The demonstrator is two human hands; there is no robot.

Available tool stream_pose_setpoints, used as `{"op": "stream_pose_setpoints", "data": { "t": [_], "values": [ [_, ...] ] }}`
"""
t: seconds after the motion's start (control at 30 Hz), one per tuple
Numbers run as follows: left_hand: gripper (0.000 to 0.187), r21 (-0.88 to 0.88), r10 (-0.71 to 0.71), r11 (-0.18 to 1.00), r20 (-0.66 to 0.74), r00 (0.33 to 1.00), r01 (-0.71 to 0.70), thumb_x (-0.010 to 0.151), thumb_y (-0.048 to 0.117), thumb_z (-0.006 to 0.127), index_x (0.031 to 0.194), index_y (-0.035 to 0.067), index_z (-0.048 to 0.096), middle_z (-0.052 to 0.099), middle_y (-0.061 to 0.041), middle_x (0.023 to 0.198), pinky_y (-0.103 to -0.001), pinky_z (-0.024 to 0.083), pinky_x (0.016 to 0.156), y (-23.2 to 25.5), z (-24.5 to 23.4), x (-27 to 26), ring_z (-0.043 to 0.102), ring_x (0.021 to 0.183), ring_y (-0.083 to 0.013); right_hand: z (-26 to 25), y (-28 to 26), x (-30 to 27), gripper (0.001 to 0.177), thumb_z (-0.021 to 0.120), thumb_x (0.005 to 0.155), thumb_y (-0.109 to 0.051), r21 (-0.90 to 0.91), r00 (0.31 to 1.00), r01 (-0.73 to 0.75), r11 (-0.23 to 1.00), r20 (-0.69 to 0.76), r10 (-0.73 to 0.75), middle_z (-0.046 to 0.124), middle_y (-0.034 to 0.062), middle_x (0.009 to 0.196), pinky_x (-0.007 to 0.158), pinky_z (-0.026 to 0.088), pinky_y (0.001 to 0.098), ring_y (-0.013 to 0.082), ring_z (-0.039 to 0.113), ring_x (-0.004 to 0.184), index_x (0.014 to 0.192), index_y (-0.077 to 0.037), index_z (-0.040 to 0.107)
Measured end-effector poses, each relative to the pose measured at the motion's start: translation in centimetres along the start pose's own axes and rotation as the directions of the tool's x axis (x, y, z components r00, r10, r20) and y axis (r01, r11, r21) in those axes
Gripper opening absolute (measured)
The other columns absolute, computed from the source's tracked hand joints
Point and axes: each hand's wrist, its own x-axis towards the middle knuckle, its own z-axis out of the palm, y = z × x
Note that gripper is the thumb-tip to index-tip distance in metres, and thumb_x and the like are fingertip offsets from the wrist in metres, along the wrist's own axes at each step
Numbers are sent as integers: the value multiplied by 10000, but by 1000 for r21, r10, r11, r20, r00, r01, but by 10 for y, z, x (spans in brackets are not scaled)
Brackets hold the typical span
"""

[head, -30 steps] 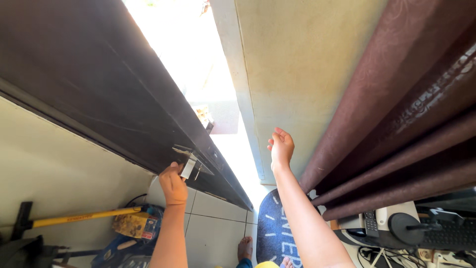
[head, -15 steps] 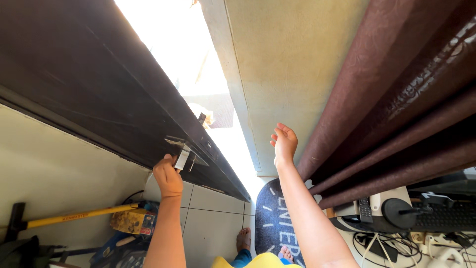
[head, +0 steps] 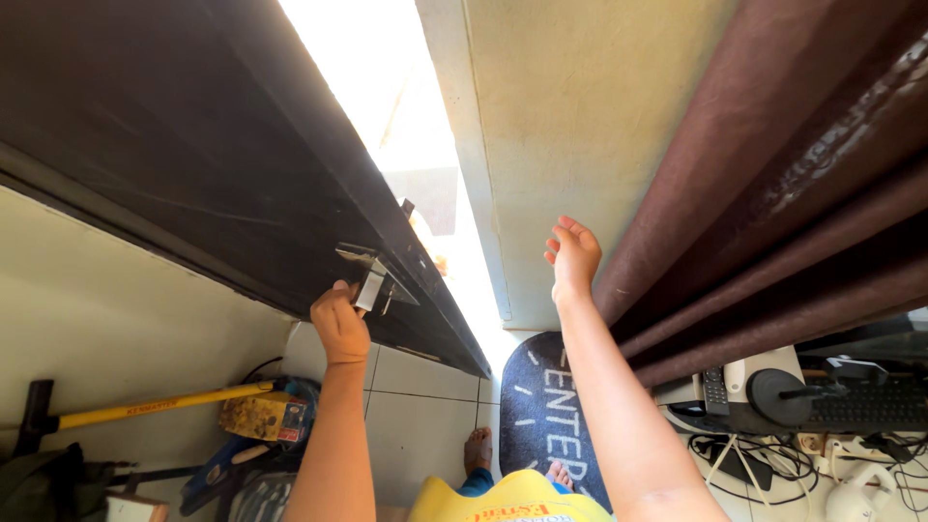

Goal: The person picks up a black strap and a long wooden ruler, walks into a room, and then adjusts several medals and trophies displayed on a wooden shelf.

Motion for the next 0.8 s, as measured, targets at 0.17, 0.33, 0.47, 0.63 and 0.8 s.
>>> {"op": "stream_pose_setpoints", "data": {
  "t": [0.17, 0.33, 0.47, 0.63, 0.8],
  "values": [
    [422, -114, -71, 991, 21, 997, 73, 872, 179, 321, 656, -88, 566, 463, -130, 517, -314, 294, 398, 7, -6, -4, 413, 422, -211, 2, -3, -6, 225, 474, 796, -64, 1, 1000, -2, 1000, 6, 2, 590, 23, 938, 619, 462, 243, 120, 549, 753, 997, -70, 576],
    [440, -37, -35, 999, 22, 999, 36, 879, 180, 314, 632, -84, 565, 473, -128, 508, -315, 320, 418, 4, -9, -6, 444, 429, -206, 7, -10, -16, 220, 475, 803, -75, -24, 1000, 3, 1000, 16, -2, 587, 19, 941, 631, 459, 239, 113, 545, 764, 997, -74, 577],
    [420, -60, -29, 998, 16, 999, 30, 873, 177, 332, 671, -96, 579, 501, -142, 531, -316, 350, 416, 5, -10, -7, 481, 438, -221, 13, -13, -21, 220, 475, 807, -82, -29, 999, 11, 1000, 30, -10, 595, 29, 936, 627, 455, 239, 113, 543, 755, 1002, -76, 577],
    [411, -74, -26, 997, 25, 999, 27, 871, 175, 340, 704, -98, 599, 517, -149, 542, -308, 385, 419, 8, -12, -7, 509, 457, -237, 18, -11, -25, 217, 472, 810, -86, -35, 999, 17, 999, 45, -15, 604, 30, 917, 615, 458, 235, 111, 544, 732, 995, -76, 584],
    [422, -57, 5, 998, 23, 1000, -3, 874, 169, 325, 706, -99, 605, 531, -158, 552, -324, 385, 455, 7, -14, -9, 517, 476, -249, 16, -10, -29, 206, 476, 811, -85, -31, 999, 23, 999, 37, -21, 606, 24, 900, 598, 453, 235, 104, 541, 717, 986, -76, 585]
  ]
}}
